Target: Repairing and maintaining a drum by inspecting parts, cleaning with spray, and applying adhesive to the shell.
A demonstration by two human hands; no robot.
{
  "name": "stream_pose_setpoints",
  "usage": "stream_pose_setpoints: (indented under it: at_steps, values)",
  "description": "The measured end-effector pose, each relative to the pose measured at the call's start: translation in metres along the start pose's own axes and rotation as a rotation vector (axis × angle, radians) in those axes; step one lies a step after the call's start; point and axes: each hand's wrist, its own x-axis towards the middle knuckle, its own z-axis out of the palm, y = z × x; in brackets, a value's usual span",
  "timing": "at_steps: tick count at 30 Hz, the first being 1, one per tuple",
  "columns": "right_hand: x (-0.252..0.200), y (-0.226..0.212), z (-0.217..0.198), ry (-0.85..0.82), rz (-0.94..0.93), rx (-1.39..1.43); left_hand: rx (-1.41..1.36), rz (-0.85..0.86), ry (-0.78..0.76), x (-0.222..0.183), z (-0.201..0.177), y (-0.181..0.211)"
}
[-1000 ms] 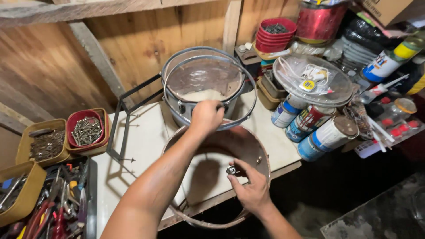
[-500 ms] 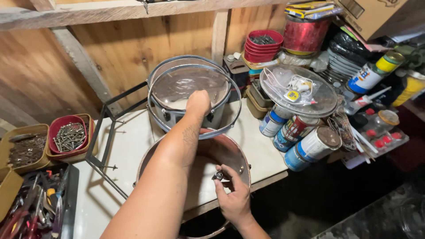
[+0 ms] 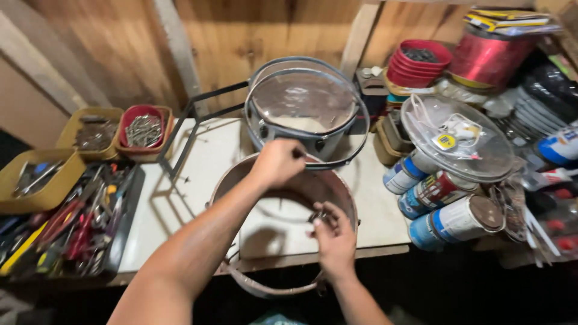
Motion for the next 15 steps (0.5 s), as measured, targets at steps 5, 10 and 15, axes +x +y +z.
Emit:
stream_pose_setpoints:
  at_steps: [5,10,15]
  values:
    - [0.018,-0.013,-0.001,0.032,0.376,0.273,-0.164,-0.015,0.021,-0.128,0.002,0.024]
    - [0.011,-0.031,0.013,0.013,0.602,0.637,-0.081,0.025,-0.113,-0.173,0.031,0.071]
    - [0.012,-0.009,0.010,-0.119,0.621,0.722,-0.091,0.053,0.026,-0.181,0.032,0.076]
